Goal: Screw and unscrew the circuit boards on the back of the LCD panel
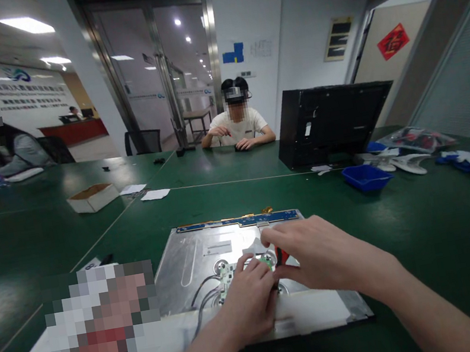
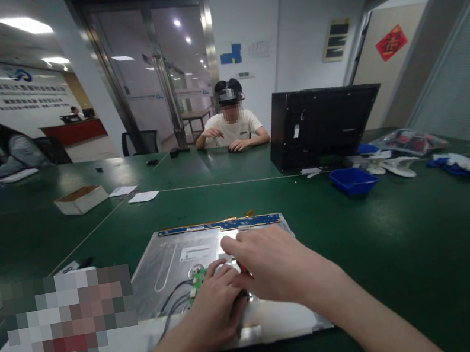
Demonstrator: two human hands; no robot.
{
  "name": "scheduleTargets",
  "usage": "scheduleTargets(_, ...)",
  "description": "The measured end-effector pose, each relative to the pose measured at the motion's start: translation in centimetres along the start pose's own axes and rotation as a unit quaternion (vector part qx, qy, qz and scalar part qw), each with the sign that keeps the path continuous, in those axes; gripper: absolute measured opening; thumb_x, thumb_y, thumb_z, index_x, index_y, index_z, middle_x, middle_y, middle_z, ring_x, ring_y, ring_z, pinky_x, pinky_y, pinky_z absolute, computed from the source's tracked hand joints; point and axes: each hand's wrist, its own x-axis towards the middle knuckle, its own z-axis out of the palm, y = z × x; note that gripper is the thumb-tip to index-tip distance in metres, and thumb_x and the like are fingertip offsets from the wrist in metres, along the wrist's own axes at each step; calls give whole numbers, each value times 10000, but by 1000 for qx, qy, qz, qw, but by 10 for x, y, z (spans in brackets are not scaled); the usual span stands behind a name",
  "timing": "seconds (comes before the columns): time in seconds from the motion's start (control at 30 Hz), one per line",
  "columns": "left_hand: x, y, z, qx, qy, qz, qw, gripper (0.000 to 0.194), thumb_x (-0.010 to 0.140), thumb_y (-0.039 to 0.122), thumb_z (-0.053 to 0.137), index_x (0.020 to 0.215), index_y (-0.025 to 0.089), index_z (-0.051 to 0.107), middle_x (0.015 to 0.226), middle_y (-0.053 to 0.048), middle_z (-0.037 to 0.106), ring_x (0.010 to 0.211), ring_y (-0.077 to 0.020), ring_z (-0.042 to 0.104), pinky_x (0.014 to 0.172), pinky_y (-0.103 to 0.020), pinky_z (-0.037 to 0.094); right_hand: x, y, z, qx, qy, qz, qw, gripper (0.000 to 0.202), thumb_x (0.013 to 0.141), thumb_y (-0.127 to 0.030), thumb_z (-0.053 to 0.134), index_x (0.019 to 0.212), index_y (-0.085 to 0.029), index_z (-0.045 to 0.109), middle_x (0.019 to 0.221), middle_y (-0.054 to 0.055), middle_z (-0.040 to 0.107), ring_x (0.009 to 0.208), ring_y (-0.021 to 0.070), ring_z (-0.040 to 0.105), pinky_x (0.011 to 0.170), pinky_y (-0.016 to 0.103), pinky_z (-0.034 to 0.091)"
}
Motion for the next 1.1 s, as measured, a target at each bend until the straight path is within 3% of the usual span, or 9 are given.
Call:
scheduleTargets(0.2, 0, 1, -1, -6, 2, 1, 1000, 97, 806, 158, 523, 866, 206, 582, 996, -40, 629, 980, -220, 535, 1050, -443, 248, 5, -5, 2, -84, -9, 43, 996, 248, 932, -402, 430, 833, -219, 566, 704, 26, 667, 602, 177, 598, 503, 256, 255)
scheduleTargets(0.33, 1, 2, -3, 10, -10, -3, 1000, 105, 806, 164, 521, 882, 202, 582, 925, -43, 615, 953, -218, 533, 1040, -444, 264, 1, 3, -4, -26, -13, 5, 1000, 61, 864, -260, 507, 896, -216, 534, 771, 7, 663, 643, 161, 586, 510, 263, 262)
scheduleTargets(0.43, 1, 2, -4, 15, -16, -5, 1000, 78, 790, 153, 521, 828, 198, 573, 897, -43, 605, 925, -217, 533, 1028, -447, 275, -4, 8, -8, 26, -20, -18, 999, 160, 799, -200, 549, 953, -208, 506, 864, 7, 661, 686, 150, 581, 549, 270, 312)
scheduleTargets(0.53, 1, 3, -4, 8, -10, -4, 1000, 85, 786, 153, 525, 831, 202, 577, 903, -42, 612, 929, -219, 534, 1028, -443, 276, -3, 7, -8, 22, -17, -13, 1000, 183, 814, -247, 563, 986, -213, 512, 915, 17, 665, 739, 168, 600, 566, 275, 331)
scheduleTargets(0.67, 1, 2, -4, -4, -6, -2, 1000, 147, 788, 141, 522, 898, 209, 591, 1009, -40, 628, 983, -220, 532, 1044, -440, 254, 3, -1, -1, -49, -9, 28, 998, 159, 888, -363, 509, 920, -212, 546, 813, 32, 676, 709, 195, 620, 528, 266, 294)
scheduleTargets(0.83, 1, 1, -3, 0, -15, -3, 1000, 184, 781, 147, 534, 942, 206, 599, 965, -46, 627, 979, -226, 532, 1047, -440, 257, 3, 0, -1, -21, -3, 7, 1000, 107, 867, -247, 503, 963, -204, 519, 843, 22, 672, 685, 171, 600, 520, 267, 275)
scheduleTargets(0.93, 1, 1, -3, 5, -13, -4, 1000, 157, 791, 151, 527, 920, 205, 600, 941, -44, 622, 962, -222, 536, 1050, -440, 260, 0, 3, -6, 36, -20, -32, 999, 218, 803, -192, 549, 1013, -204, 491, 921, 21, 659, 727, 155, 586, 563, 268, 321)
scheduleTargets(1.0, 1, 1, -2, 6, -10, -4, 1000, 154, 789, 149, 528, 912, 206, 601, 942, -43, 622, 968, -223, 536, 1051, -442, 263, -1, 3, -7, 43, -27, -41, 998, 224, 806, -211, 556, 1019, -202, 486, 935, 29, 655, 747, 159, 588, 575, 270, 338)
scheduleTargets(1.1, 1, 2, -2, -2, 1, -2, 1000, 193, 779, 130, 525, 930, 218, 610, 971, -38, 631, 984, -223, 537, 1057, -448, 255, 2, -2, -5, -12, -7, 1, 1000, 173, 851, -321, 542, 971, -200, 510, 874, 43, 665, 735, 189, 608, 534, 273, 313)
